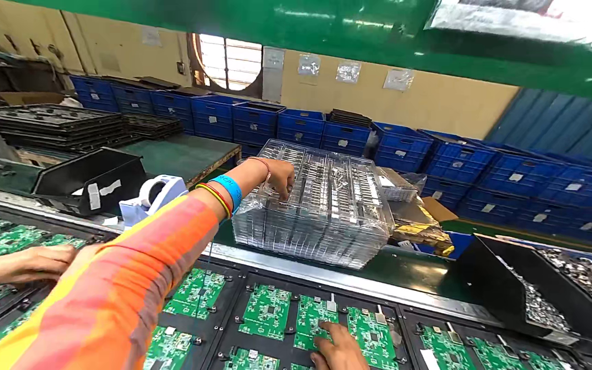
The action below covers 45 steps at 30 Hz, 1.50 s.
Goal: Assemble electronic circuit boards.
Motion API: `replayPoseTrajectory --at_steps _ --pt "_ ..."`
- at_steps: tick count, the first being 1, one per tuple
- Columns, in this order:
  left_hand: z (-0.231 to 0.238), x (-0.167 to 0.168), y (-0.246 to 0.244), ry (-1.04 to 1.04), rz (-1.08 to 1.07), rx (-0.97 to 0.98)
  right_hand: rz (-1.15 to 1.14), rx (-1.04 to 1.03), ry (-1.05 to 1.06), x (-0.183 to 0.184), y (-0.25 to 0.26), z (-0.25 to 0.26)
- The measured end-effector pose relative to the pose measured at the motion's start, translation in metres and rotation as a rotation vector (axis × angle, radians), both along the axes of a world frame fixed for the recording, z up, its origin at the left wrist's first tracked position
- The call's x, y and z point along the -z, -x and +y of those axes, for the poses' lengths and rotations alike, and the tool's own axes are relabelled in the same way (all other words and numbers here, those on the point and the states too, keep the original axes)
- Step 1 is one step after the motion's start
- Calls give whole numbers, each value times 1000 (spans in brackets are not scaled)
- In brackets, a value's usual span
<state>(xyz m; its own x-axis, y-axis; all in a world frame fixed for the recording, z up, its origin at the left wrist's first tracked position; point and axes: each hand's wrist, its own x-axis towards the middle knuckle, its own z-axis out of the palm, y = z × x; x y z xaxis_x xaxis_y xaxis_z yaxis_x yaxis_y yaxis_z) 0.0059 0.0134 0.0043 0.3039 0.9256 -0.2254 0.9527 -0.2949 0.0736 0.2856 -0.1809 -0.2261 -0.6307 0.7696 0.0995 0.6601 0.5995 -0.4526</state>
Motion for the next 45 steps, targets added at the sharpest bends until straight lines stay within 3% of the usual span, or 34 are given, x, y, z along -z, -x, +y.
replayPoseTrajectory --at_steps 6,10,13,16,18,21,24,29,31,35,38,45 --pt "-2 1 7 -98 -10 50 20 12 -14 1 -3 2" --pt "-18 -5 22 -388 -193 48 36 23 -57 4 -5 5" --pt "-63 -7 18 -545 -334 60 129 67 -142 1 -7 3" --pt "-134 17 -5 -617 -446 136 301 121 -208 3 -12 7" --pt "-180 55 -25 -587 -523 177 431 149 -79 -1 -14 9" --pt "-239 126 -53 -487 -632 238 712 164 361 -15 -11 8" --pt "-279 185 -73 -415 -718 216 913 25 786 -19 -5 -1" --pt "-315 224 -78 -456 -764 130 883 -12 1042 -17 5 -11" --pt "-326 229 -76 -417 -712 50 816 12 914 -18 8 -11" --pt "-333 237 -76 -249 -604 -106 538 17 425 -10 10 -7" --pt "-330 239 -78 -162 -584 -183 349 -29 173 4 11 -9" --pt "-323 246 -74 -496 -640 -300 91 -144 -85 19 11 -21"
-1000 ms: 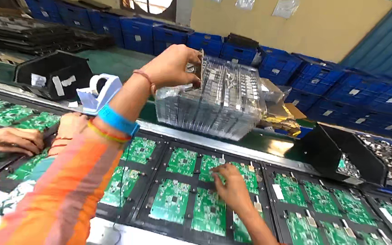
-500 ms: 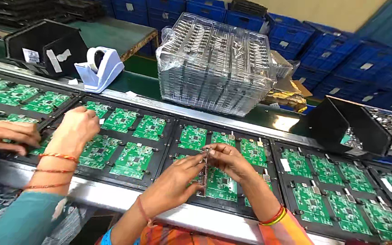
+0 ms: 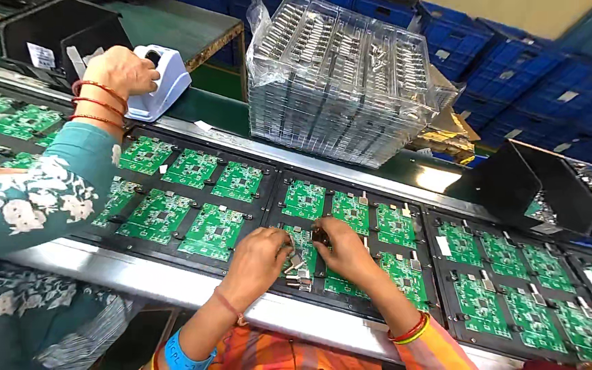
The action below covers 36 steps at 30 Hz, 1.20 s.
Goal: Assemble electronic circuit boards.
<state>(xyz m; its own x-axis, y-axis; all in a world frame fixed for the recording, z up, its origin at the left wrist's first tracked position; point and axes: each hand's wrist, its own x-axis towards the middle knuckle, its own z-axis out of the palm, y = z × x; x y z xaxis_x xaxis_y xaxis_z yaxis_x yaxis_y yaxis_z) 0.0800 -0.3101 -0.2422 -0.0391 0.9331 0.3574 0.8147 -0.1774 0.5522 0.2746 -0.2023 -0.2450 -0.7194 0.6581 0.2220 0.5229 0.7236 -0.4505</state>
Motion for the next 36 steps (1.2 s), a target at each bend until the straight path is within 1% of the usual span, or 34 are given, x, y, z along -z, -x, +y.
replayPoseTrajectory --at_steps 2,5,7,11,15,18,20,23,25,28,29,33,36 --pt "0 1 5 -61 -41 -69 -23 -9 -45 5 -1 1" --pt "-1 -2 15 -17 -168 -133 -7 -18 -74 8 -3 3" --pt "-4 -1 25 -19 -187 -161 -7 -33 -77 7 -5 4" --pt "-13 9 47 -22 -69 -213 -39 -10 -89 4 -8 4" --pt "-21 14 54 25 50 -169 -170 15 -97 -11 -12 -5" --pt "-18 6 49 72 71 -139 -156 -92 -109 -14 -8 -27" --pt "-13 1 50 96 59 -116 -209 -189 -75 -15 -4 -41" --pt "-5 -2 62 35 53 -81 -234 -205 -123 -8 1 -50" --pt "1 -5 72 32 28 -52 -212 -193 -112 -8 1 -48" --pt "8 -7 85 19 11 -7 -110 -164 17 -18 0 -35" --pt "11 -6 89 8 24 19 -62 -141 60 -21 -1 -29" --pt "19 2 98 0 124 122 167 -34 101 -22 -3 -1" --pt "21 6 94 37 177 146 246 41 201 -17 -3 5"
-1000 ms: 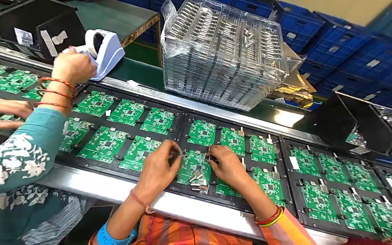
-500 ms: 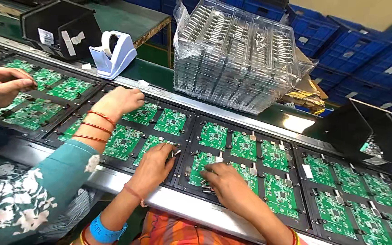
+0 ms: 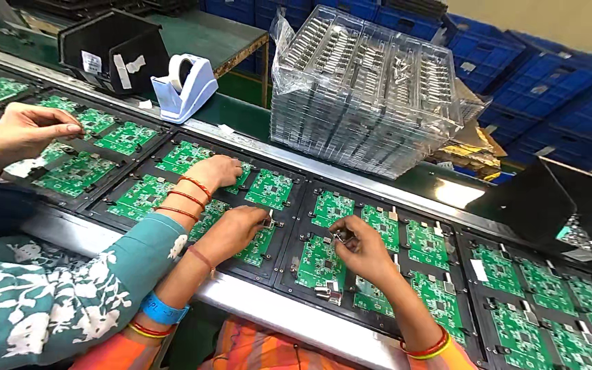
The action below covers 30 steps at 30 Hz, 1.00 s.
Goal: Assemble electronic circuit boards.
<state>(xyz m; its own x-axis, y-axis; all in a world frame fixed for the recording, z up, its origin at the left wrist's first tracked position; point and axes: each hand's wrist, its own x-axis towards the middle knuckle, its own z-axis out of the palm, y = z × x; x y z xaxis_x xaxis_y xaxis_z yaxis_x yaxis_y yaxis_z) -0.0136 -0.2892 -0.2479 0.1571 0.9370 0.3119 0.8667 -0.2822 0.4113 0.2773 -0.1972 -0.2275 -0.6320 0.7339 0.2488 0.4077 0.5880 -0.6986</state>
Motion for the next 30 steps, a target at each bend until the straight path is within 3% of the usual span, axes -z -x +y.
replayPoseTrajectory --at_steps 13,17,21,26,30 --pt "9 9 -11 -51 28 59 -26 127 58 5 -8 2" --pt "3 -6 -28 102 137 -45 -20 106 134 -5 -14 12" --pt "-11 -23 -77 100 82 -8 -68 182 -10 -18 -28 39" --pt "-26 -15 -157 229 -4 340 -323 204 -175 -14 -30 85" --pt "-28 0 -179 65 3 331 -457 146 -239 3 -25 111"
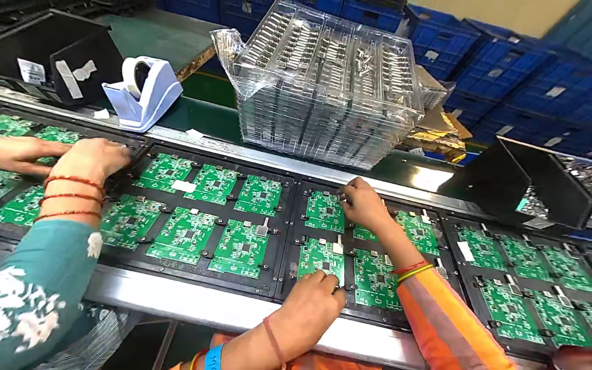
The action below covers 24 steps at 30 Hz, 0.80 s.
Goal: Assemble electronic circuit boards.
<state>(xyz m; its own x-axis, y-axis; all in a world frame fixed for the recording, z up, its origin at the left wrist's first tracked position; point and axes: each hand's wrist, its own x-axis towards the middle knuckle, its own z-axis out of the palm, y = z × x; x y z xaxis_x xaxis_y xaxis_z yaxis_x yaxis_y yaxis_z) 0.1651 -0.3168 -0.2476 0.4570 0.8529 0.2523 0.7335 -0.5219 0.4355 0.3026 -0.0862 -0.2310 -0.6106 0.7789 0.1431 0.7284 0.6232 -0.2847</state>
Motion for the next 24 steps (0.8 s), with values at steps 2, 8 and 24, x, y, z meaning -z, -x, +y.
replayPoseTrajectory --at_steps 2,8,24 --pt "2 -3 0 14 -42 -19 -57 -2 17 4 2 5" --pt "4 -10 17 16 -170 -131 -134 33 89 -4 -1 5" --pt "-17 14 119 -147 -21 -455 -173 85 206 -36 -22 -136"
